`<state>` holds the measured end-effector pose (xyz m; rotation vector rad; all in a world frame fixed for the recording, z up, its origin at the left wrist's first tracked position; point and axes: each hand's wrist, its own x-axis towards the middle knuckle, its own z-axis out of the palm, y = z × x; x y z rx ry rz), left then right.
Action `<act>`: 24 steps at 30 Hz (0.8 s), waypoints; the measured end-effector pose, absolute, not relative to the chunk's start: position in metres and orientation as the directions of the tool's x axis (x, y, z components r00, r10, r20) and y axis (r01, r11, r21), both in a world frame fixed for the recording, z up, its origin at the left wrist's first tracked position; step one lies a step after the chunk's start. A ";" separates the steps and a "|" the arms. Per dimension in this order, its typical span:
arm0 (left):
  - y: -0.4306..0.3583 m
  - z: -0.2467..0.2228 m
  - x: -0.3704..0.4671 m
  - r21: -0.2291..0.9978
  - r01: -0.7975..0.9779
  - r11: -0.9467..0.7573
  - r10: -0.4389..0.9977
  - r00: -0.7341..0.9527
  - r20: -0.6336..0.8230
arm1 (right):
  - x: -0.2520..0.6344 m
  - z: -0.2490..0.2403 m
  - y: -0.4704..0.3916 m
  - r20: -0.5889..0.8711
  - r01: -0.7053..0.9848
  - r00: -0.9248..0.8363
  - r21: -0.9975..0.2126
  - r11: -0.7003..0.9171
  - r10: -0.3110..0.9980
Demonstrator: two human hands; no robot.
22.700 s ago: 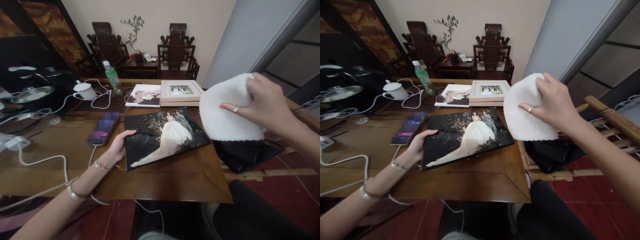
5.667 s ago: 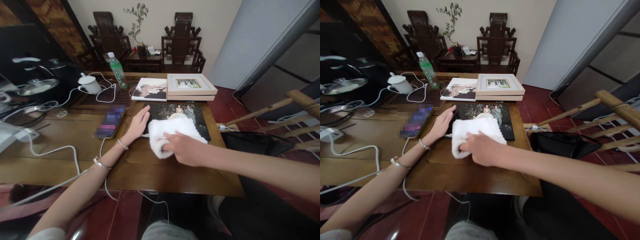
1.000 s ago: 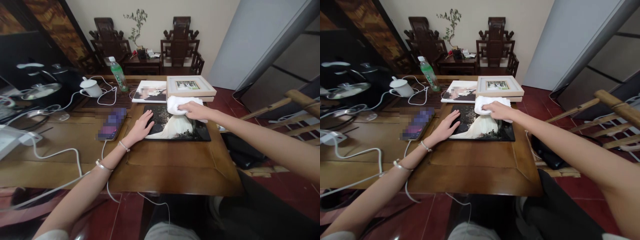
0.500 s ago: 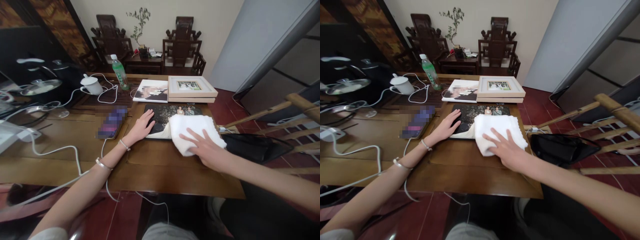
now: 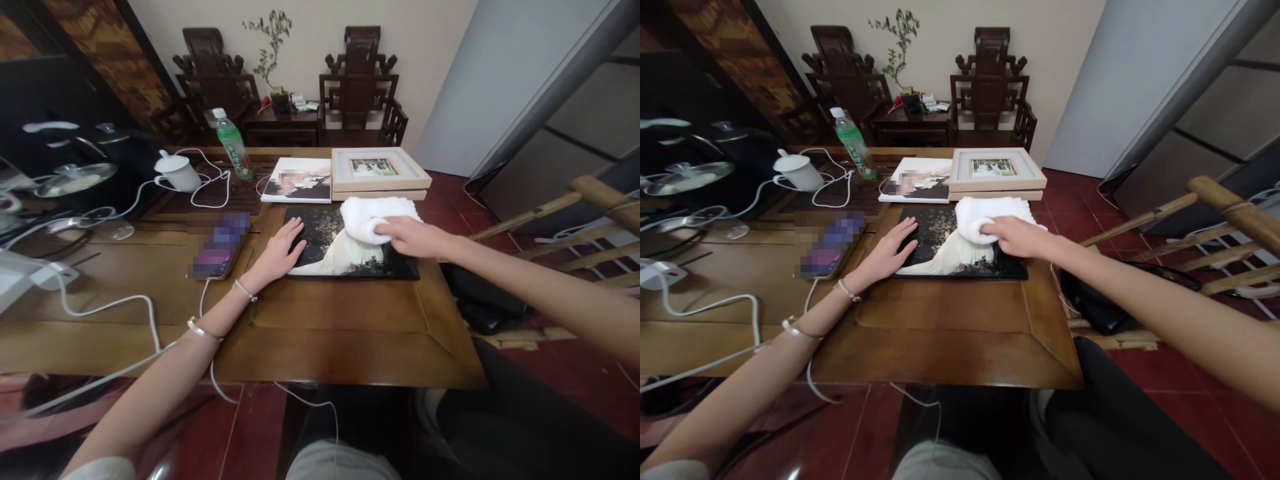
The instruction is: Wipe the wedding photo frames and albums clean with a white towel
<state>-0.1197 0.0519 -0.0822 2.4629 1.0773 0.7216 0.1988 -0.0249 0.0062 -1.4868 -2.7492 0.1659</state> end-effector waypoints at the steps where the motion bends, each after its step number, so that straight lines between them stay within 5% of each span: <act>1: 0.052 -0.082 -0.120 0.505 0.572 -0.647 0.754 0.578 0.311 | 0.203 0.008 -0.014 -0.041 0.831 -0.554 -0.093 0.549 0.831; 9: 0.052 -0.082 -0.121 0.496 0.570 -0.655 0.747 0.588 0.310 | 0.207 0.013 0.007 -0.055 0.838 -0.545 -0.083 0.540 0.837; 24: 0.050 -0.081 -0.120 0.501 0.580 -0.642 0.758 0.576 0.305 | 0.156 0.001 -0.163 -0.124 0.834 -0.532 -0.249 0.493 0.837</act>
